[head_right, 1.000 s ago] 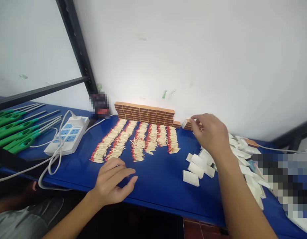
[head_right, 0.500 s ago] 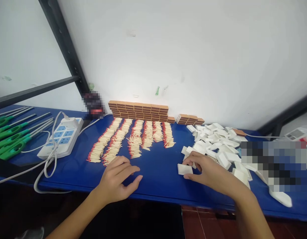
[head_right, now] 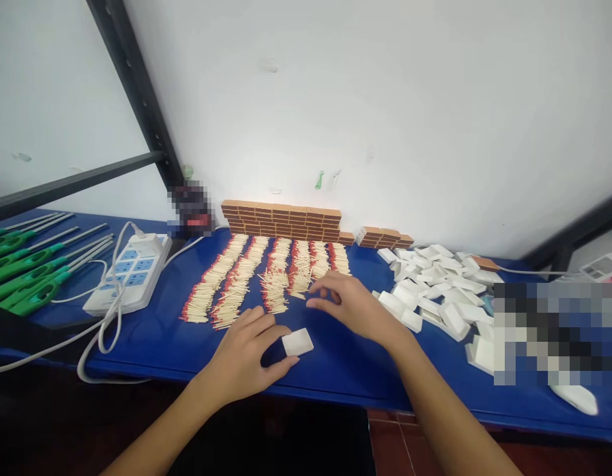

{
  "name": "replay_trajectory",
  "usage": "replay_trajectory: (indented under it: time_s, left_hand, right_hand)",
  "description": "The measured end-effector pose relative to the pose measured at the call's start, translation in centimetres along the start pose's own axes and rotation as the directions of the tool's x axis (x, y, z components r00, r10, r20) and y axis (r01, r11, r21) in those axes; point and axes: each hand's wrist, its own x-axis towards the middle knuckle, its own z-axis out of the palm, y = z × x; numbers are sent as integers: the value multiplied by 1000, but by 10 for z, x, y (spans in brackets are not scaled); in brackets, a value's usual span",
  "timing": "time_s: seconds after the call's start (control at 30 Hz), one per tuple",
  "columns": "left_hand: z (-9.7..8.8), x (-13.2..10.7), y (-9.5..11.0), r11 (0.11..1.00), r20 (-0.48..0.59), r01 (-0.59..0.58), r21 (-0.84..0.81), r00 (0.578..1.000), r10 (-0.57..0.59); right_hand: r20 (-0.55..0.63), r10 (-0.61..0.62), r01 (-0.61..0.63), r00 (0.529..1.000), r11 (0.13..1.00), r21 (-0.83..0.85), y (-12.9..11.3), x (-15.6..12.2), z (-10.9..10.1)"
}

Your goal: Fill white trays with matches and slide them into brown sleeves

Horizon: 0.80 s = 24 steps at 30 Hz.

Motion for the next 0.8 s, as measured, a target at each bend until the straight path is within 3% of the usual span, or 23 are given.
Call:
replay_trajectory:
  time_s: [0.13, 0.3, 0.6, 0.8]
  left_hand:
    - [1, -1, 0, 1000, -3, 13, -5, 1000, -13]
    - [3, -1, 1, 1000, -14, 24, 3, 1000, -24]
    - [3, -3, 0, 998, -7, 48, 31, 999, -48]
    - [3, -6, -3, 997, -81, 57, 52, 995, -53]
  right_hand:
    - [-43, 0, -3, 999, 997, -72, 14, 17, 13]
    - [-19, -21, 20, 1000, 998, -61, 11, 18, 31]
    - [-44, -22, 21, 999, 999, -34, 15, 18, 41]
    - [-30, -47, 46, 998, 998, -37, 17, 17, 41]
